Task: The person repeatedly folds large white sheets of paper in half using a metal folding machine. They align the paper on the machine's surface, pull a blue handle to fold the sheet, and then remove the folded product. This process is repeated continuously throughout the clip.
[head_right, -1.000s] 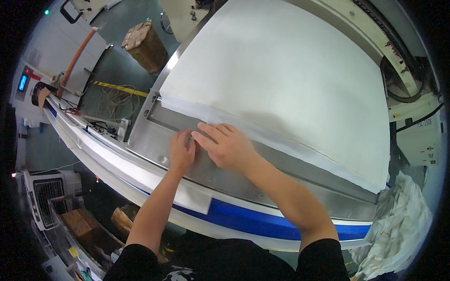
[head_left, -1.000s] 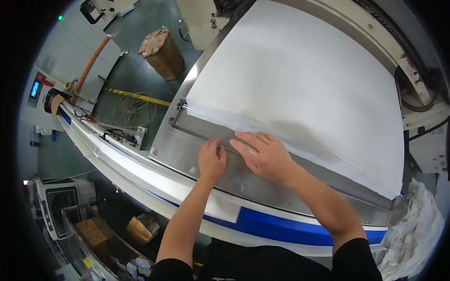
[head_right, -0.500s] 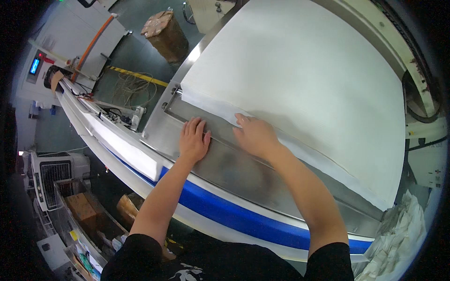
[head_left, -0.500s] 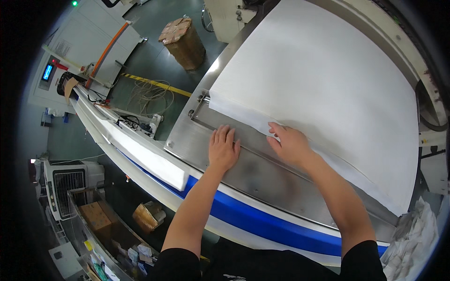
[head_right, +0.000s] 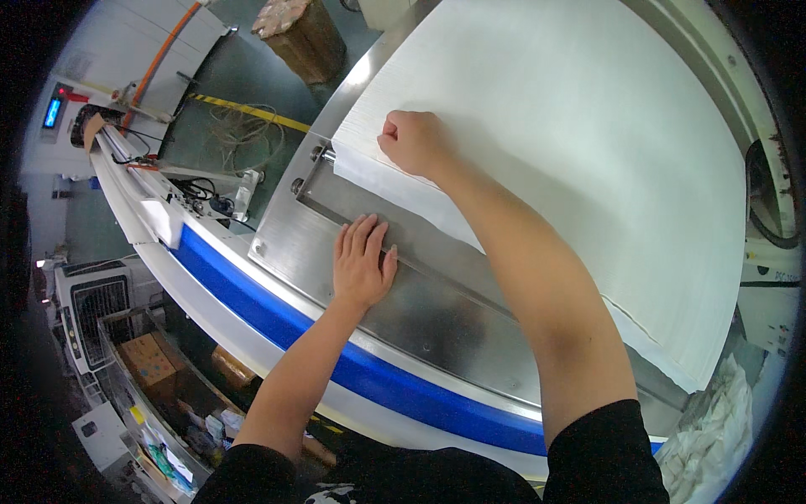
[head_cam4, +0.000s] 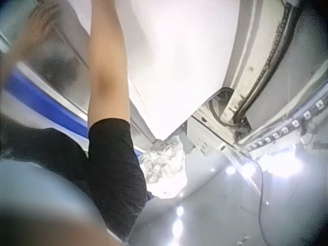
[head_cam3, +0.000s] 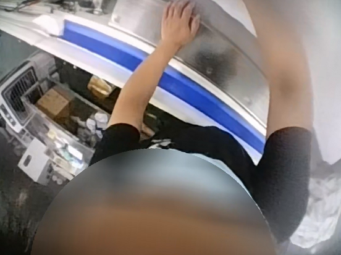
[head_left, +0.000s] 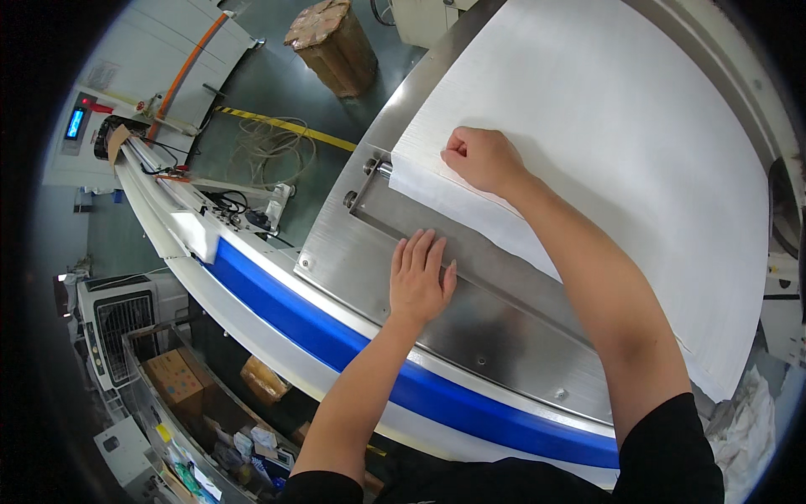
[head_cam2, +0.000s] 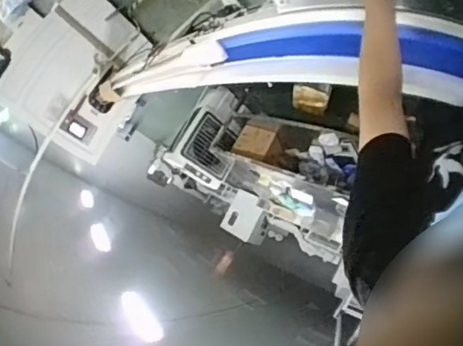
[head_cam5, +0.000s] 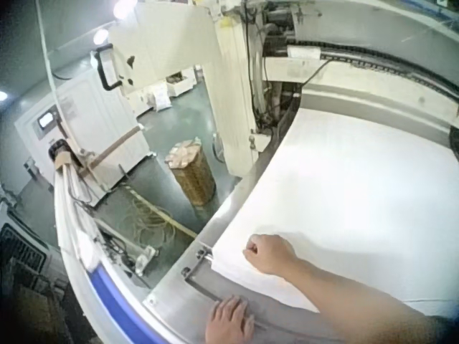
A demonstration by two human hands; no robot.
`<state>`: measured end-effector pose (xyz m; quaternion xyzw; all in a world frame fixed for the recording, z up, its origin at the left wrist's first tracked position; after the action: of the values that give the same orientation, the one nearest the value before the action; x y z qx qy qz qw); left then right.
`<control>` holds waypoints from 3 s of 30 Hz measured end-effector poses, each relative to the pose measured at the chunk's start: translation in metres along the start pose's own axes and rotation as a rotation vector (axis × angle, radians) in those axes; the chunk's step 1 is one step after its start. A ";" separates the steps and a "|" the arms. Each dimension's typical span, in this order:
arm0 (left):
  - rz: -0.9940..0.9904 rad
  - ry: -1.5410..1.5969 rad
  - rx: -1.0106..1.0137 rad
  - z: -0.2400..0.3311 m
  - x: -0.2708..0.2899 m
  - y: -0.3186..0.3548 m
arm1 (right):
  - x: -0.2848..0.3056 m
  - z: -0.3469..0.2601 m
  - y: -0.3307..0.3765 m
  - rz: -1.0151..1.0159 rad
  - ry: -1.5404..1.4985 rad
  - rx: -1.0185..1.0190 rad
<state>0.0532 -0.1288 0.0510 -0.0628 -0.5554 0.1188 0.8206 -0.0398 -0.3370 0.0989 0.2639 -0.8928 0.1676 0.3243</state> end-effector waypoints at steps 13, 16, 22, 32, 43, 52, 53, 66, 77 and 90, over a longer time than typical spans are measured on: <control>0.179 0.035 -0.015 -0.017 0.010 -0.057 | -0.007 0.017 0.000 0.132 0.200 0.040; 0.278 -0.065 -0.106 -0.029 0.013 -0.097 | -0.007 0.014 -0.001 0.114 0.182 0.016; 0.214 -0.137 -0.185 -0.043 0.005 -0.113 | -0.005 0.017 -0.003 0.111 0.179 -0.005; 0.230 -0.165 -0.165 -0.046 0.004 -0.105 | -0.001 0.018 -0.003 0.098 0.181 -0.022; 0.132 -0.248 -0.161 -0.033 0.025 -0.119 | -0.003 0.014 -0.003 0.083 0.111 -0.092; -0.187 -0.302 -0.333 -0.054 0.045 -0.122 | 0.029 -0.001 0.157 0.223 0.373 -0.131; -0.283 -0.321 -0.283 -0.046 0.051 -0.126 | 0.044 0.013 0.193 0.306 0.453 -0.158; -0.669 -1.129 -0.433 0.002 -0.002 -0.171 | 0.343 0.201 0.639 0.291 0.955 -0.896; -0.408 -0.777 -0.121 -0.070 -0.023 -0.187 | 0.487 0.291 0.823 -0.352 1.035 -1.259; -0.549 -1.131 -0.140 -0.047 0.031 -0.160 | 0.506 0.283 0.812 -0.275 0.948 -1.434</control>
<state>0.1277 -0.2737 0.0983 0.1010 -0.9055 -0.1180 0.3949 -0.9789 -0.0005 0.1254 0.0039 -0.5141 -0.3837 0.7671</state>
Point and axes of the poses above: each hand's wrist, its own y-axis away from the middle knuckle, its own x-axis out of the back of the hand, z = x × y, the point moved 1 cm from there along -y, towards the middle knuckle, and after that the axes turned 5 degrees about x, right-handed, at the moved point
